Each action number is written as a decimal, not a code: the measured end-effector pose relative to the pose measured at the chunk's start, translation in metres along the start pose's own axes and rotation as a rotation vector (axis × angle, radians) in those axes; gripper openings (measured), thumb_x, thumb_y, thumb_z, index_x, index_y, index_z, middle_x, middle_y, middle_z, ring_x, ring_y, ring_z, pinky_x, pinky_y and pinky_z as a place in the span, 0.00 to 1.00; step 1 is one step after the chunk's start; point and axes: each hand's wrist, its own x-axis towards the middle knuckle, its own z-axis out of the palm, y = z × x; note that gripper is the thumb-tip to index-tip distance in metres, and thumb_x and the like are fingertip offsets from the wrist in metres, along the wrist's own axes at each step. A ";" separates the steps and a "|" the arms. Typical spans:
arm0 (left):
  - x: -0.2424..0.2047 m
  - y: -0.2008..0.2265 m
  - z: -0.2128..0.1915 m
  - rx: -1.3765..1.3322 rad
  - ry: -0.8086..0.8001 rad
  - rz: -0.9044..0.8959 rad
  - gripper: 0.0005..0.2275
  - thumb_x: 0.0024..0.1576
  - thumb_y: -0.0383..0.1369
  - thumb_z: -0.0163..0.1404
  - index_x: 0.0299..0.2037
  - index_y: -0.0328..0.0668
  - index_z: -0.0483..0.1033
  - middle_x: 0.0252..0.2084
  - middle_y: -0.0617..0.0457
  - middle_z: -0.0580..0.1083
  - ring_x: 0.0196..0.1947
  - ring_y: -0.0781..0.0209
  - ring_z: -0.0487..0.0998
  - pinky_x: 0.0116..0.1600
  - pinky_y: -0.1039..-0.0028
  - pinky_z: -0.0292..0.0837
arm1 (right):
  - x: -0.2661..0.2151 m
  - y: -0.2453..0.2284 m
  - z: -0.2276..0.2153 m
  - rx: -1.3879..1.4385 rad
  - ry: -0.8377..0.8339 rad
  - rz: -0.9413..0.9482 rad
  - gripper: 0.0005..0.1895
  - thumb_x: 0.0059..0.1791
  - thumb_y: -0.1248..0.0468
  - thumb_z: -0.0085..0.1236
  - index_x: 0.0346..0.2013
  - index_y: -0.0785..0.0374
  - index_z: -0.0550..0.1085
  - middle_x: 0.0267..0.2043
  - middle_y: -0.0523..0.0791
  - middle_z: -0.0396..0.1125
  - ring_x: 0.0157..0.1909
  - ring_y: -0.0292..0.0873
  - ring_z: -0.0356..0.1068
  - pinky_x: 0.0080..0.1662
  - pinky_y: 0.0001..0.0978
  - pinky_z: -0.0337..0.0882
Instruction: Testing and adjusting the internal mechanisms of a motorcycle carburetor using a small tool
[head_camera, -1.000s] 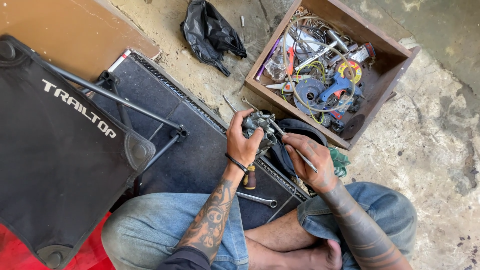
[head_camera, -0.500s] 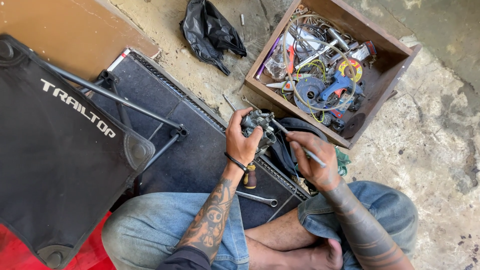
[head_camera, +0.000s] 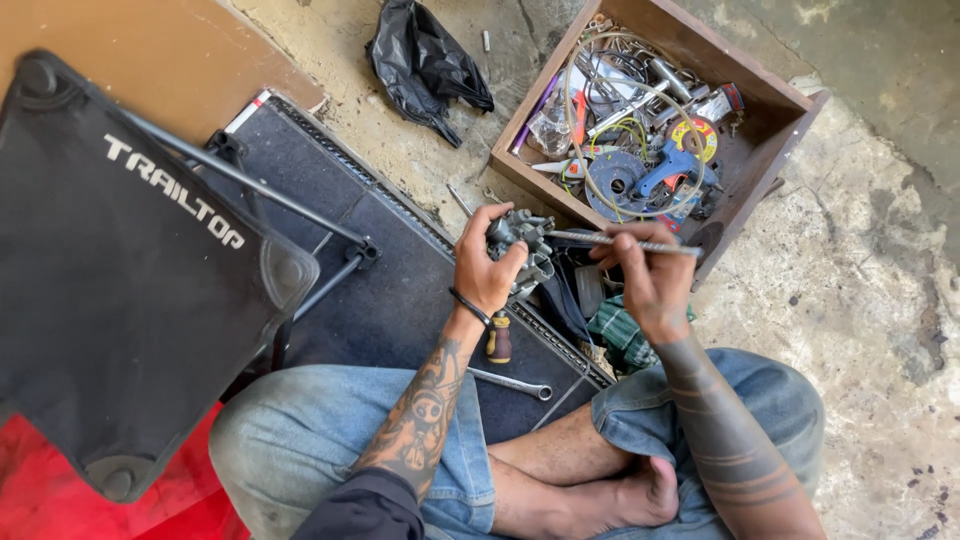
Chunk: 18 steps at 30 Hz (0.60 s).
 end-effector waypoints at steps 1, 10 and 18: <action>-0.001 -0.001 0.000 0.024 -0.011 0.024 0.21 0.44 0.33 0.55 0.51 0.45 0.79 0.41 0.42 0.75 0.42 0.48 0.77 0.48 0.59 0.73 | 0.004 0.003 -0.003 -0.017 0.017 -0.032 0.11 0.59 0.70 0.47 0.43 0.80 0.73 0.29 0.60 0.73 0.25 0.48 0.74 0.32 0.38 0.76; -0.006 0.034 -0.009 -0.058 -0.040 -0.037 0.19 0.46 0.34 0.54 0.51 0.47 0.78 0.39 0.47 0.74 0.40 0.56 0.75 0.49 0.63 0.72 | 0.011 0.001 -0.015 -0.040 0.164 -0.079 0.12 0.62 0.69 0.46 0.41 0.79 0.70 0.36 0.61 0.73 0.31 0.51 0.76 0.33 0.38 0.77; -0.028 0.055 -0.020 -0.352 -0.062 -0.043 0.17 0.50 0.34 0.52 0.51 0.47 0.78 0.40 0.53 0.72 0.42 0.64 0.70 0.48 0.70 0.72 | -0.004 -0.010 -0.034 -0.101 0.112 -0.039 0.11 0.62 0.68 0.52 0.39 0.75 0.74 0.30 0.58 0.73 0.29 0.50 0.76 0.33 0.38 0.78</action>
